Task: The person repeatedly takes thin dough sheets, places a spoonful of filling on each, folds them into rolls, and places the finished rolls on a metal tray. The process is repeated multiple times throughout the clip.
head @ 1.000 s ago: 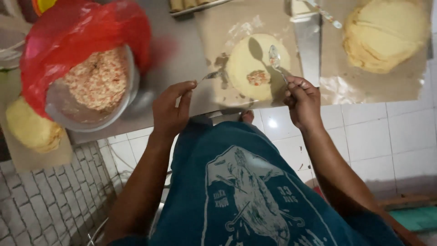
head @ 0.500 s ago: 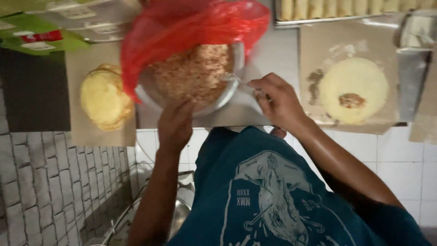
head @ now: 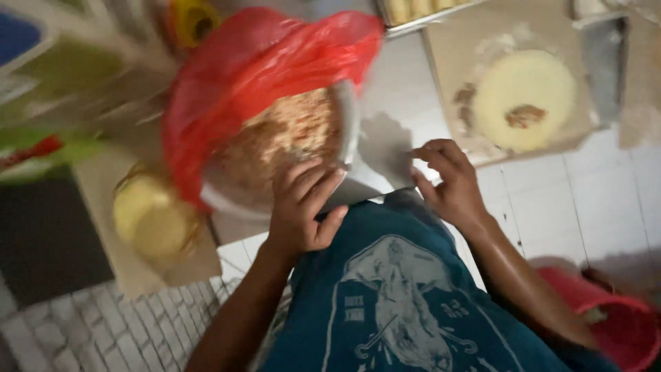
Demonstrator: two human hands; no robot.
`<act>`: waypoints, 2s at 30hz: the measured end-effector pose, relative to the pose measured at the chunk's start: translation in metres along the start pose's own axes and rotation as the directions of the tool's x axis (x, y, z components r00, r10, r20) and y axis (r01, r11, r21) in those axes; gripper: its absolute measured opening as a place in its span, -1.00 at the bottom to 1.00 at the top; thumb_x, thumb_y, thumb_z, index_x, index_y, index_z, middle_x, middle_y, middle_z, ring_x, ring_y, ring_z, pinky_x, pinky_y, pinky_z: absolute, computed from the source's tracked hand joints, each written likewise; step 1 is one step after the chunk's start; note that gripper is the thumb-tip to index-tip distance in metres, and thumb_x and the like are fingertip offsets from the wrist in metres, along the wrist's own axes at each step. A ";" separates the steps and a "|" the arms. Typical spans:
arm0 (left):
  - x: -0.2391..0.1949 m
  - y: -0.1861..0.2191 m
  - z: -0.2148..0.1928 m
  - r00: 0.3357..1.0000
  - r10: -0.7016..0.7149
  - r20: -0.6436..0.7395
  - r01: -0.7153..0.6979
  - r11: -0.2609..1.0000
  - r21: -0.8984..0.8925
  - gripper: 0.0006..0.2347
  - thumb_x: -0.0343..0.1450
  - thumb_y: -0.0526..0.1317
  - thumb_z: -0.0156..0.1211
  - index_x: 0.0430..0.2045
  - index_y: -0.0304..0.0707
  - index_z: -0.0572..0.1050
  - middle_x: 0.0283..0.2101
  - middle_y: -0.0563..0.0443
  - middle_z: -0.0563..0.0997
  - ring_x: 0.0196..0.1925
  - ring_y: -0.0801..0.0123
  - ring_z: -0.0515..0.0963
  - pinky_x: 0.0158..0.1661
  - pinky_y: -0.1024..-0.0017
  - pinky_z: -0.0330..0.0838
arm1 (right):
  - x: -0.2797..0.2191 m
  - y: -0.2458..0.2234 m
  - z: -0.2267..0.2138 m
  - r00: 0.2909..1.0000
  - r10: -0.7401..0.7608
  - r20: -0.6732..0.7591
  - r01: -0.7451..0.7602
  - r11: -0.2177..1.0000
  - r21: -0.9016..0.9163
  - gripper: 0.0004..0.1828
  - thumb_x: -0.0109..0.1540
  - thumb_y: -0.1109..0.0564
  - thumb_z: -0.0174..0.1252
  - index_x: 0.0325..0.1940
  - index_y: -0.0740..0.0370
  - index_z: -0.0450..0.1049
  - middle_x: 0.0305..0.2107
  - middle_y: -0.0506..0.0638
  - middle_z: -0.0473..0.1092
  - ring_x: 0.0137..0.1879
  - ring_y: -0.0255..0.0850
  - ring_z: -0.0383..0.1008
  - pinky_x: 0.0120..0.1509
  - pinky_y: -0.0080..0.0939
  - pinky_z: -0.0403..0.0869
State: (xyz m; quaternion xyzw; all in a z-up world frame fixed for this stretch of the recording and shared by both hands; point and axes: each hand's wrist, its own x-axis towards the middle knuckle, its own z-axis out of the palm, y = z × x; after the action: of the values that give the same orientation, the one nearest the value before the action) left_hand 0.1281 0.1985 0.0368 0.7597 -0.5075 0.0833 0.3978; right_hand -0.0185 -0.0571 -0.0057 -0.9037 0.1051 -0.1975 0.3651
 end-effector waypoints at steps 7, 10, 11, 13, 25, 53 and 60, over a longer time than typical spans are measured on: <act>0.177 0.047 0.151 0.929 0.356 0.106 -0.326 0.919 -0.222 -0.82 0.52 -0.12 0.17 -0.12 -0.09 0.65 -0.08 0.05 0.66 0.10 0.02 0.61 0.09 0.11 0.46 | -0.100 0.149 -0.091 0.905 0.293 -0.308 -0.352 0.923 -0.157 -0.76 0.28 0.29 0.35 0.04 0.26 0.64 -0.23 0.13 0.46 -0.26 0.03 0.53 -0.25 -0.09 0.47; 0.238 0.063 0.261 0.750 0.628 0.209 -0.526 0.757 -0.387 -0.86 0.42 -0.46 0.27 -0.18 -0.35 0.61 -0.14 -0.13 0.65 -0.06 0.04 0.55 -0.01 0.20 0.52 | -0.111 0.191 -0.128 0.837 0.396 -0.377 -0.497 0.838 -0.225 -0.80 0.36 0.25 0.24 0.06 0.34 0.60 -0.15 0.17 0.53 -0.22 -0.04 0.52 -0.10 -0.06 0.48; 0.247 0.062 0.308 0.733 0.638 0.234 -0.499 0.739 -0.452 -0.86 0.43 -0.44 0.20 -0.19 -0.38 0.63 -0.15 -0.13 0.63 -0.08 0.03 0.54 -0.05 0.18 0.50 | -0.107 0.204 -0.136 0.844 0.374 -0.384 -0.471 0.860 -0.197 -0.79 0.34 0.30 0.24 0.06 0.34 0.61 -0.18 0.17 0.53 -0.21 -0.02 0.52 -0.09 -0.05 0.48; 0.260 0.060 0.382 0.700 0.662 0.268 -0.466 0.708 -0.530 -0.85 0.44 -0.42 0.14 -0.21 -0.40 0.64 -0.16 -0.13 0.62 -0.10 0.03 0.53 -0.09 0.15 0.49 | -0.099 0.231 -0.146 0.835 0.370 -0.407 -0.465 0.871 -0.161 -0.78 0.31 0.34 0.24 0.05 0.34 0.63 -0.22 0.16 0.53 -0.20 -0.01 0.51 -0.07 -0.05 0.47; 0.256 0.048 0.495 0.425 0.415 0.804 -0.443 0.870 -0.215 -0.82 0.40 -0.30 0.16 -0.26 -0.04 0.71 -0.21 0.04 0.58 -0.03 0.04 0.50 0.02 0.08 0.37 | -0.044 0.305 -0.133 0.903 0.260 -0.342 -0.402 0.790 -0.463 -0.87 0.16 0.16 0.31 -0.45 -0.07 0.61 -0.56 -0.14 0.29 -0.38 -0.08 0.31 -0.30 -0.03 0.08; 0.277 0.055 0.443 0.339 0.348 0.874 -0.125 0.937 -0.325 -0.87 0.45 -0.30 0.09 -0.45 -0.15 0.60 -0.27 0.01 0.54 -0.23 0.12 0.53 -0.33 0.19 0.38 | -0.062 0.266 -0.137 0.718 0.696 -0.027 -0.693 0.717 0.067 -0.88 0.21 0.06 0.20 -0.22 0.09 0.54 -0.50 -0.11 0.44 -0.38 -0.22 0.35 -0.19 -0.15 0.30; 0.279 0.056 0.436 0.324 0.333 0.885 -0.141 0.943 -0.303 -0.83 0.53 -0.23 0.05 -0.43 -0.17 0.58 -0.27 -0.01 0.53 -0.24 0.10 0.53 -0.33 0.13 0.36 | -0.061 0.250 -0.139 0.722 0.690 -0.038 -0.665 0.709 0.233 -0.92 0.29 0.13 0.26 -0.18 0.15 0.58 -0.44 -0.15 0.46 -0.34 -0.34 0.34 -0.20 -0.27 0.31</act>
State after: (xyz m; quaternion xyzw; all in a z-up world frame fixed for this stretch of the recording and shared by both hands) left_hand 0.0915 -0.3078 -0.0779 0.5534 -0.7529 -0.3448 0.0890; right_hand -0.1452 -0.3007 -0.1071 -0.7455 0.4313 -0.1143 0.4951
